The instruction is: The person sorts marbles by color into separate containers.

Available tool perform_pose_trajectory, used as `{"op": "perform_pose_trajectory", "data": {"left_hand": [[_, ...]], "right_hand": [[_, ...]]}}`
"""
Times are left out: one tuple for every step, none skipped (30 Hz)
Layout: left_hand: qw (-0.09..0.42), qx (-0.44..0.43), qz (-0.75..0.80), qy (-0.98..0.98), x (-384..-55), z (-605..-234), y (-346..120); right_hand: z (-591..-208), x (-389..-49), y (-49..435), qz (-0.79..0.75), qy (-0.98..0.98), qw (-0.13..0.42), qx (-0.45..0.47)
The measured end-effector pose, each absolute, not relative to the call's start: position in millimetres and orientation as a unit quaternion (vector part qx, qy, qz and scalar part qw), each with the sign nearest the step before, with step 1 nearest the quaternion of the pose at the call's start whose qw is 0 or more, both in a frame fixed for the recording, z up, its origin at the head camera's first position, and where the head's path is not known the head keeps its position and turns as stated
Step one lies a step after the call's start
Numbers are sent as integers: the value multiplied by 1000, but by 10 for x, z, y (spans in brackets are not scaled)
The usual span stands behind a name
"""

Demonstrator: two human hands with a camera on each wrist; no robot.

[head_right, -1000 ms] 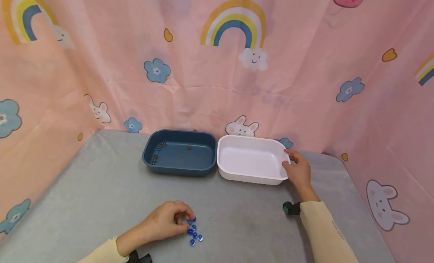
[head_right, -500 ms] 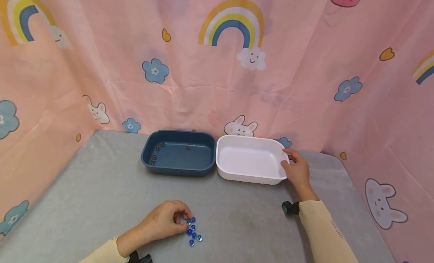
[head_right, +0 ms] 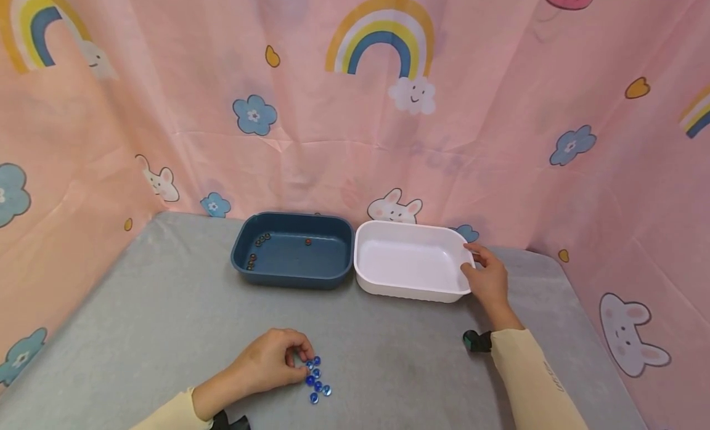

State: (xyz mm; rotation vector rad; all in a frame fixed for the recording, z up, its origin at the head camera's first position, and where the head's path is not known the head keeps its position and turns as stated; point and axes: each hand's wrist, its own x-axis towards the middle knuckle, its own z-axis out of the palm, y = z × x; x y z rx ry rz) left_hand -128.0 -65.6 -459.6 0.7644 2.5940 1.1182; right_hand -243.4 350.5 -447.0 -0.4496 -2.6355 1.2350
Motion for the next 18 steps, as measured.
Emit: {"op": "perform_pose_trajectory", "data": {"left_hand": [[110,259,381,881,-1280,-4594,-655],[112,257,383,880,-1279,-4592,-655],[115,255,385,880,-1278,-4590,-654],[117,253,387,879,-1277,-4587,-655],[118,251,388,879,-1274,-4584,-657],[119,250,388,879,-1272,-4583,-657],[119,249,388,879,-1272,-4581,-657],[117,249,388,880,-1271,-4581,-657],[115,249,387,880,-1271,-4580,-657],[114,250,386,881,-1270,-4579,-657],[111,250,385,881,-1270,-4579,-657],[109,251,384,882,-1272,-4581,-654],[108,251,384,882,-1272,-4581,-654],[106,252,383,882,-1272,-4582,-654],[106,252,384,882,-1272,-4582,-654],[105,252,384,882,-1272,-4584,-653],[104,253,384,882,-1273,-4586,-653],[104,253,385,882,-1274,-4587,-652]], "right_hand": [[-4472,-2435,3506,417,-891,97,-151],[-4472,-2435,3506,420,-890,97,-151],[-4473,-2435,3507,420,-890,97,-151],[-4469,-2434,3505,420,-890,97,-150],[-4468,-2434,3506,419,-890,98,-150],[-4466,-2433,3505,418,-891,98,-150],[-4467,-2433,3506,416,-892,98,-149],[-4467,-2432,3506,415,-892,99,-149],[-4471,-2432,3510,415,-892,100,-148],[-4475,-2431,3512,415,-892,101,-148],[-4479,-2430,3515,416,-892,103,-146],[-4483,-2430,3519,417,-891,104,-145],[-4487,-2428,3522,419,-890,106,-142],[-4491,-2427,3526,419,-891,107,-140],[-4495,-2425,3530,420,-890,108,-137],[-4498,-2423,3532,419,-891,108,-134],[-4500,-2420,3532,421,-891,107,-131],[-4503,-2419,3535,421,-891,105,-130]]}}
